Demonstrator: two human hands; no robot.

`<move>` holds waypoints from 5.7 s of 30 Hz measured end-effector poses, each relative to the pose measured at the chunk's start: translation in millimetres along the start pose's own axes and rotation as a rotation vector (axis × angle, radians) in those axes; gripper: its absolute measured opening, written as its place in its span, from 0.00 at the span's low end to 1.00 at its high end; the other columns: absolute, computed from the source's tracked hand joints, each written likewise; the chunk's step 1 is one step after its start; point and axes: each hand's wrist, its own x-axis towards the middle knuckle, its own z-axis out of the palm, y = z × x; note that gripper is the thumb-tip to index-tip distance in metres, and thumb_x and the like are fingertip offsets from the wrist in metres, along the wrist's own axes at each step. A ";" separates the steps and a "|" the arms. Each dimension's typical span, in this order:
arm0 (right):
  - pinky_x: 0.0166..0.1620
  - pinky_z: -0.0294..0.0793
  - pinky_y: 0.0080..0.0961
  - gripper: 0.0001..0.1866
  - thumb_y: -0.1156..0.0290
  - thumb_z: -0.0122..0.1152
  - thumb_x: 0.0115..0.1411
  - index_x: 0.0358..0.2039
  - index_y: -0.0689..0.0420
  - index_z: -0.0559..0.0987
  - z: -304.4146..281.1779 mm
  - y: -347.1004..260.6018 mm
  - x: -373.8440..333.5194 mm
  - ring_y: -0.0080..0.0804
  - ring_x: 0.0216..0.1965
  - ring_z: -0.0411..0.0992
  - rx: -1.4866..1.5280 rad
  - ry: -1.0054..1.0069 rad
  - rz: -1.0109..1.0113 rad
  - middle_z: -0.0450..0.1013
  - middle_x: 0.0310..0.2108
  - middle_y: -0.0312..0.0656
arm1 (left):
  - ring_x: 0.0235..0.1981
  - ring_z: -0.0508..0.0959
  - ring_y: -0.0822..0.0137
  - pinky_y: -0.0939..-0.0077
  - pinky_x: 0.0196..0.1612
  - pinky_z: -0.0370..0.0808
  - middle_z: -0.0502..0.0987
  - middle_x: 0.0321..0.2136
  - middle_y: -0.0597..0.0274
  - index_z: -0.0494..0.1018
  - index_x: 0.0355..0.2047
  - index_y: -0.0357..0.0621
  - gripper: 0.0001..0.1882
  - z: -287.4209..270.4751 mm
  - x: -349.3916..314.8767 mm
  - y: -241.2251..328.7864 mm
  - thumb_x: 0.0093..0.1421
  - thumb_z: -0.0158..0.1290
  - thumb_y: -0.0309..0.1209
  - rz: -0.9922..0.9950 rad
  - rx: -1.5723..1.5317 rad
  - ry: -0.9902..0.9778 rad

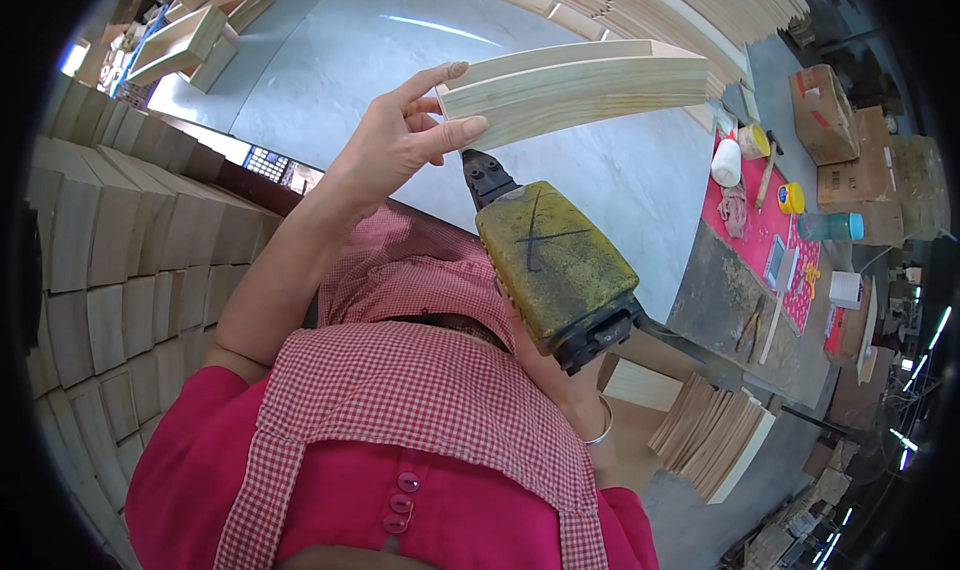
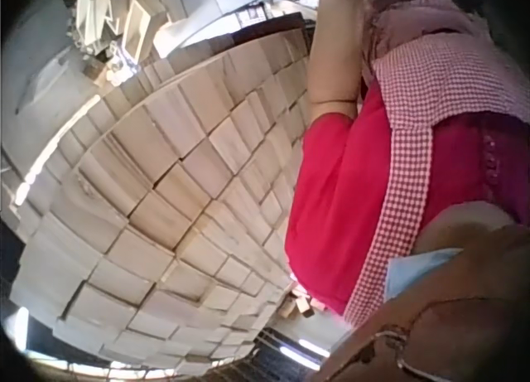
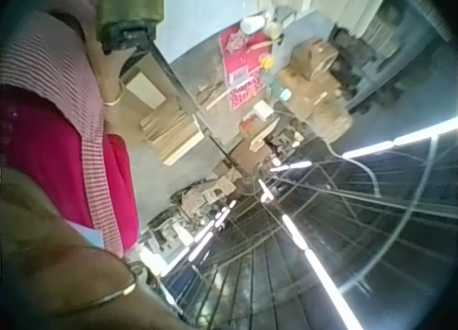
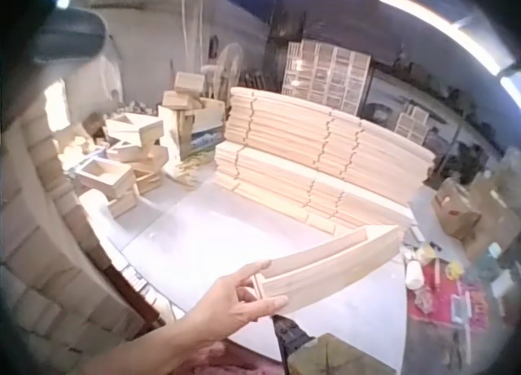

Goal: The person assembles small rectangular wooden boxes by hand. They apply glue to the edges of wooden frames, attach side panels, and secure the joints using a pneumatic nail gun. The person also uses pliers to adjust nails and places the finished boxes into a stack.

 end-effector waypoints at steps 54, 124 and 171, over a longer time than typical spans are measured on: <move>0.56 0.71 0.47 0.31 0.54 0.66 0.61 0.57 0.64 0.74 -165.6 317.0 162.6 0.58 0.53 0.72 -0.638 0.578 0.056 0.74 0.52 0.58 | 0.39 0.79 0.61 0.67 0.45 0.76 0.80 0.43 0.56 0.77 0.47 0.41 0.16 -13.6 43.4 -57.7 0.58 0.63 0.28 0.405 0.768 0.183; 0.25 0.81 0.26 0.33 0.51 0.71 0.58 0.45 0.70 0.70 118.1 14.8 223.1 0.33 0.30 0.78 0.543 0.238 0.127 0.75 0.38 0.52 | 0.73 0.55 0.59 0.45 0.72 0.51 0.58 0.71 0.58 0.66 0.66 0.47 0.40 31.5 -19.5 -144.0 0.56 0.61 0.48 0.717 1.086 0.109; 0.41 0.79 0.29 0.30 0.65 0.75 0.52 0.50 0.59 0.69 102.6 17.2 226.1 0.32 0.39 0.76 0.342 0.148 -0.282 0.75 0.40 0.45 | 0.41 0.77 0.56 0.63 0.42 0.75 0.77 0.38 0.58 0.77 0.41 0.42 0.14 28.5 -26.6 -78.4 0.53 0.63 0.25 0.626 0.579 0.153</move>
